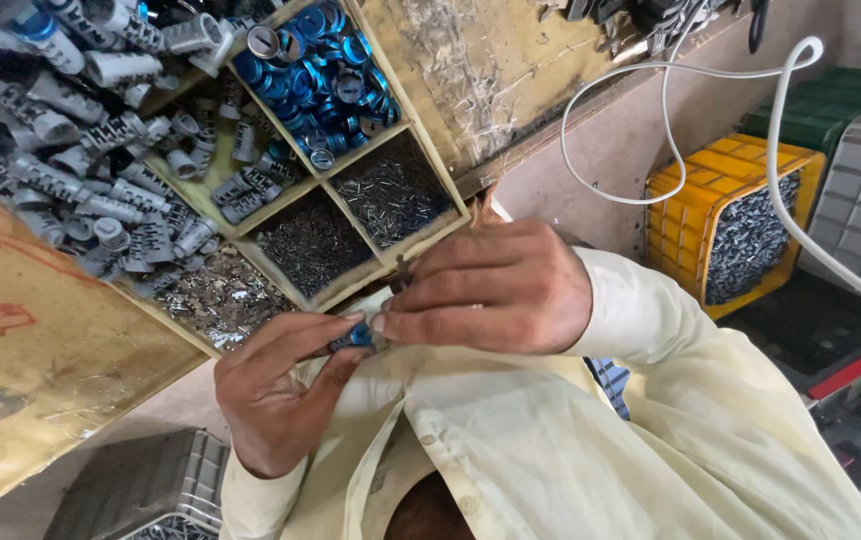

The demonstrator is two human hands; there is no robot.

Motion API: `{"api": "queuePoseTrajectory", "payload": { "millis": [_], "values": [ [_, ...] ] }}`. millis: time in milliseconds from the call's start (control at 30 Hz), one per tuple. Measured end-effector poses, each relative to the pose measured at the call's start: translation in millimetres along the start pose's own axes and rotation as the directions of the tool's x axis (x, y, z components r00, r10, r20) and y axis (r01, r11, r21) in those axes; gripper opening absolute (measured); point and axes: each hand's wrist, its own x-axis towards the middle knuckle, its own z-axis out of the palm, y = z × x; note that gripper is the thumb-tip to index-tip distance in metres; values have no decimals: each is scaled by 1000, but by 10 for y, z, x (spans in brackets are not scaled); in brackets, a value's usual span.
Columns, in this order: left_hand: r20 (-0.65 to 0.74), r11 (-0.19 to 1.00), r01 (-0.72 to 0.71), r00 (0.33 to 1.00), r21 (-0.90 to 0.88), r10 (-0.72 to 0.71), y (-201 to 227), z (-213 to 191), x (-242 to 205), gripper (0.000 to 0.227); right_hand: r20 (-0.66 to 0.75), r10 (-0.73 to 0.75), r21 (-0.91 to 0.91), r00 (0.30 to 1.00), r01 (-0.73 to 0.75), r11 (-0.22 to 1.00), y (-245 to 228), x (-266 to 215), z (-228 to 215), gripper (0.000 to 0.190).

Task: The person assembles keychains by hand, picking up metal keys, pins, and blue plastic caps from a compartmentalized wooden tray. They insert the pin through the key and cap, then place the finished keychain onto a growing pile on the table.

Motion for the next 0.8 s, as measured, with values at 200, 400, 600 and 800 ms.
{"api": "queuePoseTrajectory", "payload": {
  "millis": [200, 400, 600, 800],
  "values": [
    [324, 796, 324, 931, -511, -172, -238, -165, -128, 22, -90, -227, 7, 970, 228, 974, -85, 72, 173, 16],
    [447, 447, 429, 892, -785, -70, -518, -86, -246, 27, -213, -121, 58, 970, 136, 989, -235, 127, 470, 21],
    [39, 757, 205, 972, -621, -231, -317, 133, -171, 30, -25, 150, 318, 988, -135, 938, -68, 61, 463, 36],
    [-212, 927, 10, 974, 375, 75, 23, -224, -40, 30, -327, 431, -324, 841, -528, 785, 235, 21, 178, 32]
  ]
}}
